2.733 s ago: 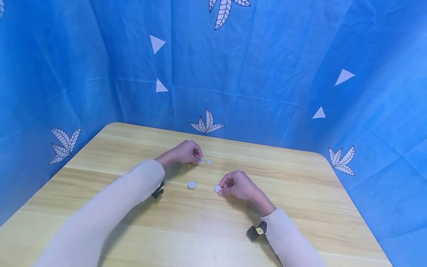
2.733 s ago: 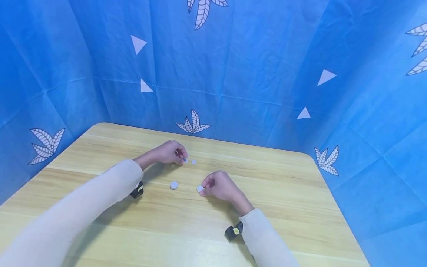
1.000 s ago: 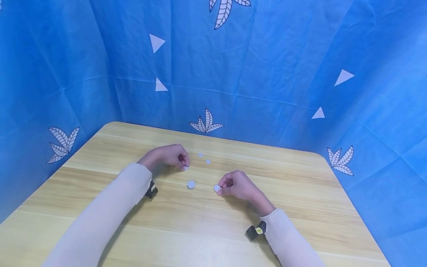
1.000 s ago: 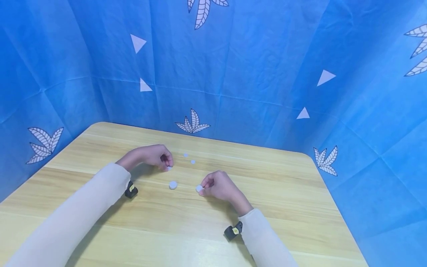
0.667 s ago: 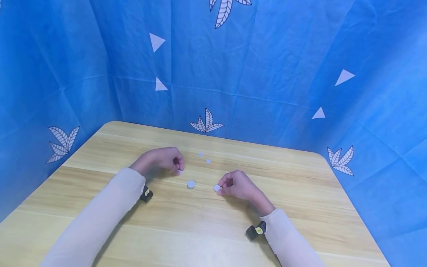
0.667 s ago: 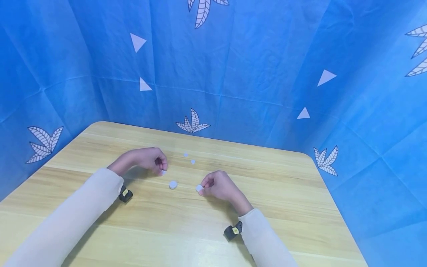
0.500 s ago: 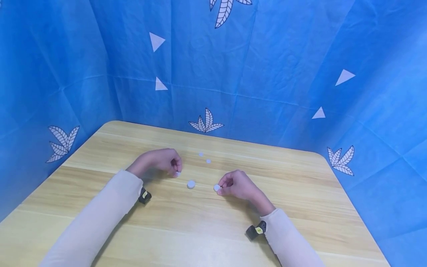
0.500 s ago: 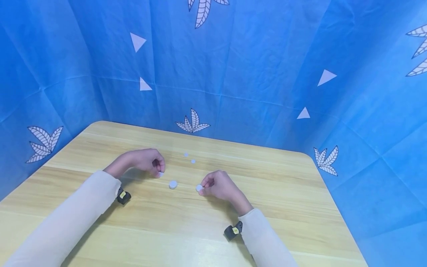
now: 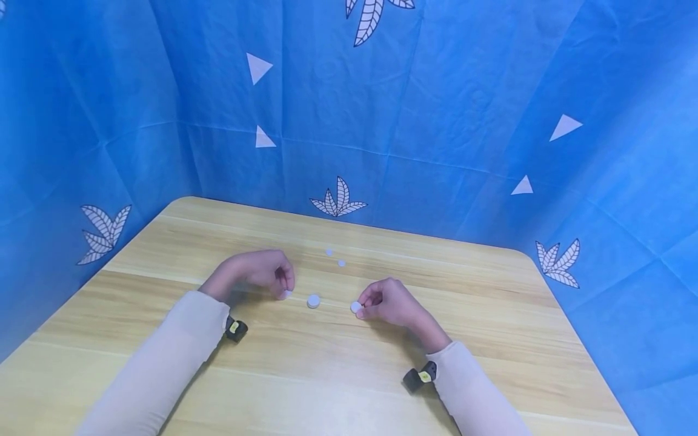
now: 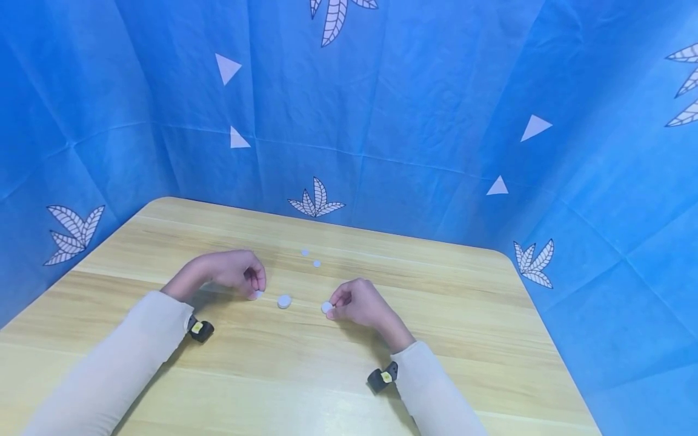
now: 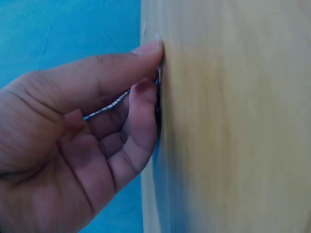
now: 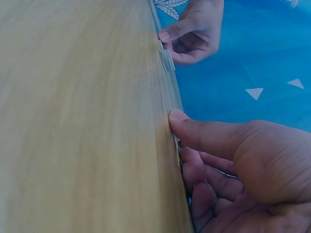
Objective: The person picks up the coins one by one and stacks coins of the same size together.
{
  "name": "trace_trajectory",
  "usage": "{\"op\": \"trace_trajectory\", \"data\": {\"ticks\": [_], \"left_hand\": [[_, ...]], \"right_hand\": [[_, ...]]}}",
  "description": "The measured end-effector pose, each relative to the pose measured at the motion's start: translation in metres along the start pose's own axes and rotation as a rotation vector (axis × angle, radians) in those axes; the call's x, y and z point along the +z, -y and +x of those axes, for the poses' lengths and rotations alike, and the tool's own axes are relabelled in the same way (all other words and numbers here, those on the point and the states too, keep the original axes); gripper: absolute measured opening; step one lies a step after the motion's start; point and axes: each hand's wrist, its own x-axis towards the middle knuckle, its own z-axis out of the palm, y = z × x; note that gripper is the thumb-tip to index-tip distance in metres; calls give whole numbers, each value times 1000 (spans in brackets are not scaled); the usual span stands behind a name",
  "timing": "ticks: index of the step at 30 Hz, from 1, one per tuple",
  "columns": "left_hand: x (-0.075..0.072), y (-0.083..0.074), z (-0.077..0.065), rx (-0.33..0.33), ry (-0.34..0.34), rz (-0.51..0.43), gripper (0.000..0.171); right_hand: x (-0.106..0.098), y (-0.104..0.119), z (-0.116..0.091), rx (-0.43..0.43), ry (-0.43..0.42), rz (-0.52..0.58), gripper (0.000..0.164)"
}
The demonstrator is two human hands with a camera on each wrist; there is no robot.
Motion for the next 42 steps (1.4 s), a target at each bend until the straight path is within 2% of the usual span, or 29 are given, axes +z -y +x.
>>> {"op": "trace_trajectory", "data": {"ticks": [7,17,23,27,34,38,42], "left_hand": [[0,-2,-4,0,-17,50,16],[-2,0,-4,5,-13,58,16],[0,3,-4,-10,-10,32,16],[1,3,-6,-19,-8,23,16],[1,2,-8,-19,-7,0,16],[1,1,-7,-17,-2,-11,17],[1,1,-7,-20,1,-20,18]], "right_hand": [[0,0,1,6,4,-4,16],[-6,3,1,12,29,6,19],[-12,8,-1,32,82,48,24],[-20,12,1,15,132,19,28],[-36,19,20,-48,161,-15,27],[-41,18,38,-52,144,-16,26],[-41,11,59,-43,111,-26,19]]}}
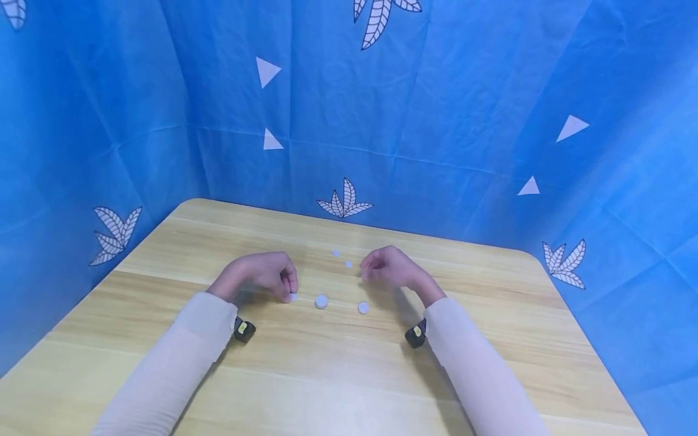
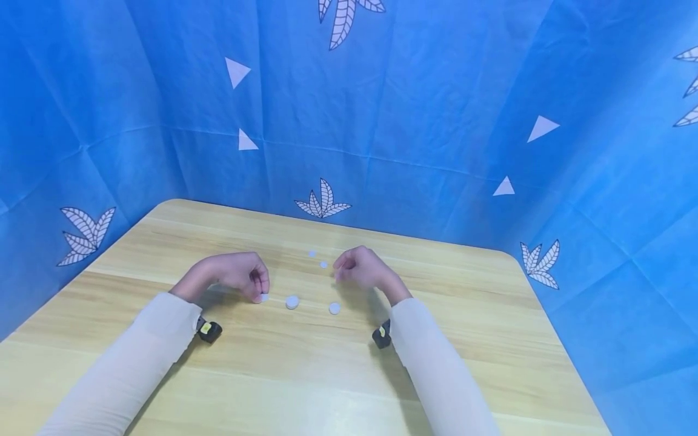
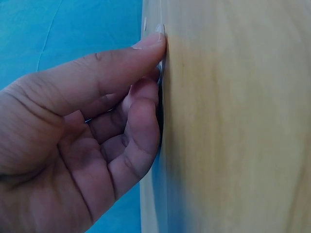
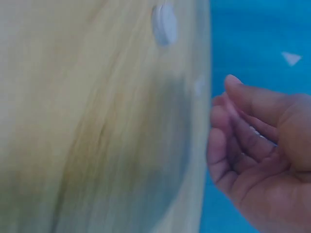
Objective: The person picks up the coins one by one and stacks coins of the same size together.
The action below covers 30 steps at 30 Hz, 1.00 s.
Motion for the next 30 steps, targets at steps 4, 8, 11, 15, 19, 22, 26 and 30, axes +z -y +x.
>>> {"op": "trace_trajectory", "data": {"ticks": [4,8,11,15,19,22,26,30], "left_hand": [[-1,1,0,-11,2,-7,17],[-1,1,0,-3,2,-1,16],[-1,1,1,8,4,11,16],[-1,1,1,10,12,17,16],[-1,2,2,7,15,13,15],[-1,2,2,2,11,13,15],[-1,1,2,1,6,16,15],[-1,2,2,7,2,22,15]], "right_hand": [[1,-8,20,25,-37,-5,13],[3,-12,33,37,-69,1,13],[5,-13,40,49,-72,11,14],[8,-12,48,69,-48,29,14],[11,-8,54,110,-27,30,14],[12,-6,56,144,-22,21,13],[11,-3,59,177,-7,14,13],[11,-1,62,208,13,14,14]]}}
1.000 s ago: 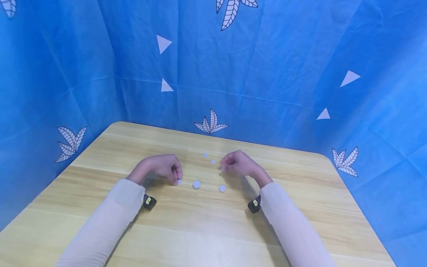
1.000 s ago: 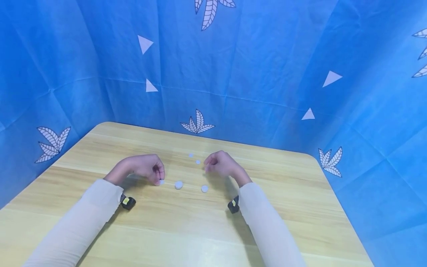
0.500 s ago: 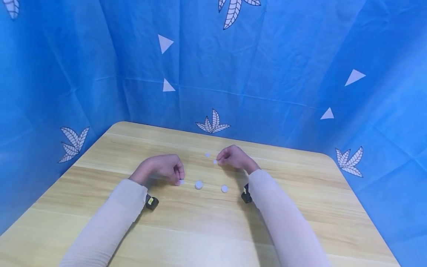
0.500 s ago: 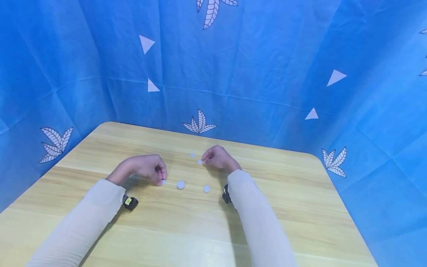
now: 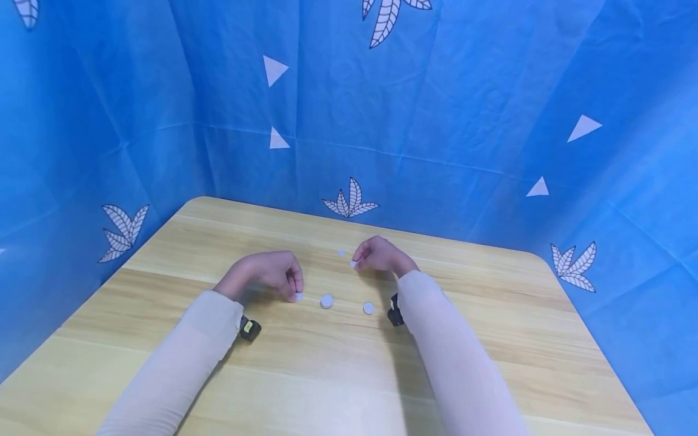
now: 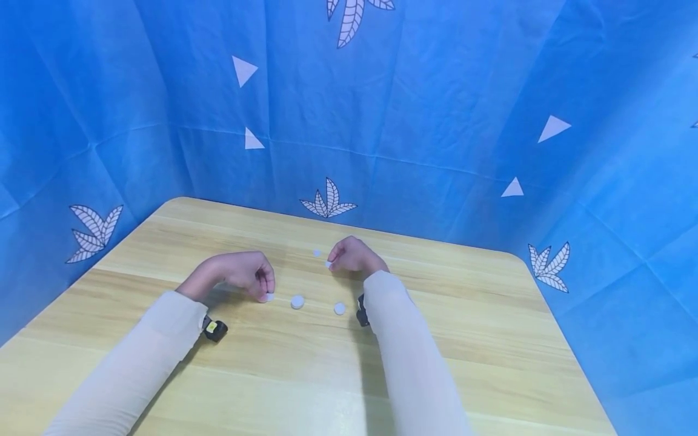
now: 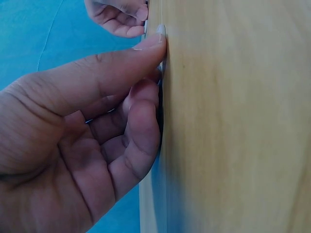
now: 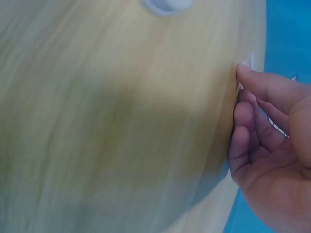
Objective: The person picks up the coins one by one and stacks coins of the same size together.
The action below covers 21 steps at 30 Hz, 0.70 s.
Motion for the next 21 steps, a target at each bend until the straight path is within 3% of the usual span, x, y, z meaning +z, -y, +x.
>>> {"op": "trace_trajectory", "data": {"ticks": [9,21], "left_hand": [[1,0,1,-2,-2,-3,15],[2,1,1,2,-15,27,15]], "right_hand": [[1,3,2,24,35,-15,14],[4,3,-2,-66,9,-2,9]]}}
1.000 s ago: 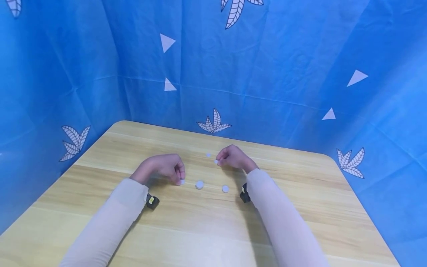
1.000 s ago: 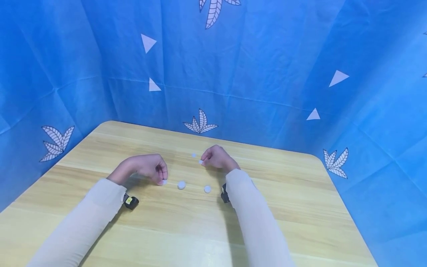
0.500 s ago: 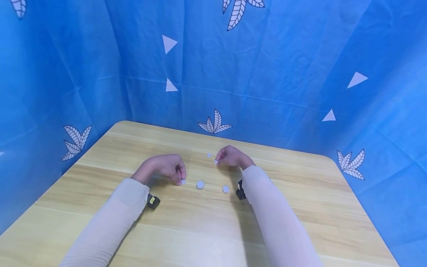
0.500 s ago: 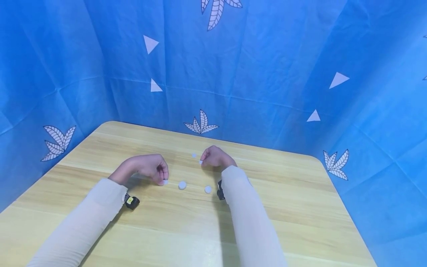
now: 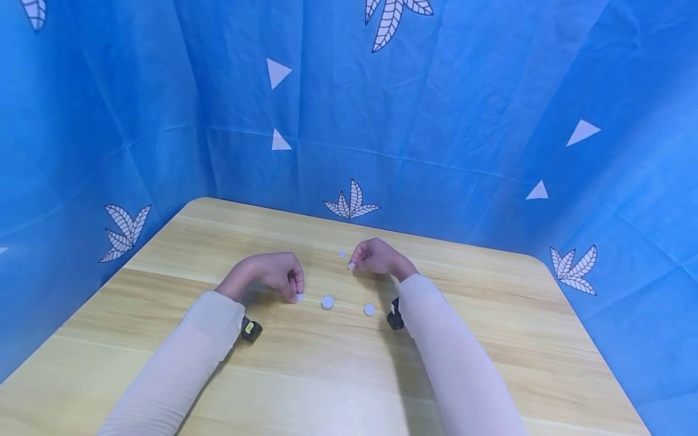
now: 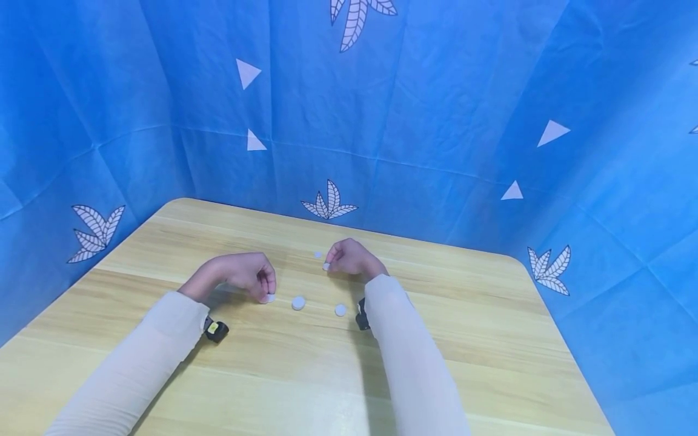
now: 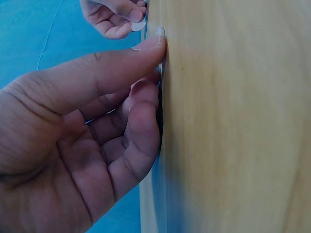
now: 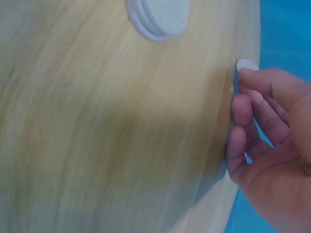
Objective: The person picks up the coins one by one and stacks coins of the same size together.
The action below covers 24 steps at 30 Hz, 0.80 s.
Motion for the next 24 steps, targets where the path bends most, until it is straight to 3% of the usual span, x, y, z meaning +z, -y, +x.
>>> {"op": "trace_trajectory", "data": {"ticks": [9,19,24], "left_hand": [[1,0,-1,-12,-29,2,14],[-2,0,0,-13,-12,-13,15],[-2,0,-1,-13,-8,-21,14]], "right_hand": [[5,9,-4,-72,21,64,10],[18,19,-8,-60,52,200,10],[25,29,-10,-74,78,209,12]]}}
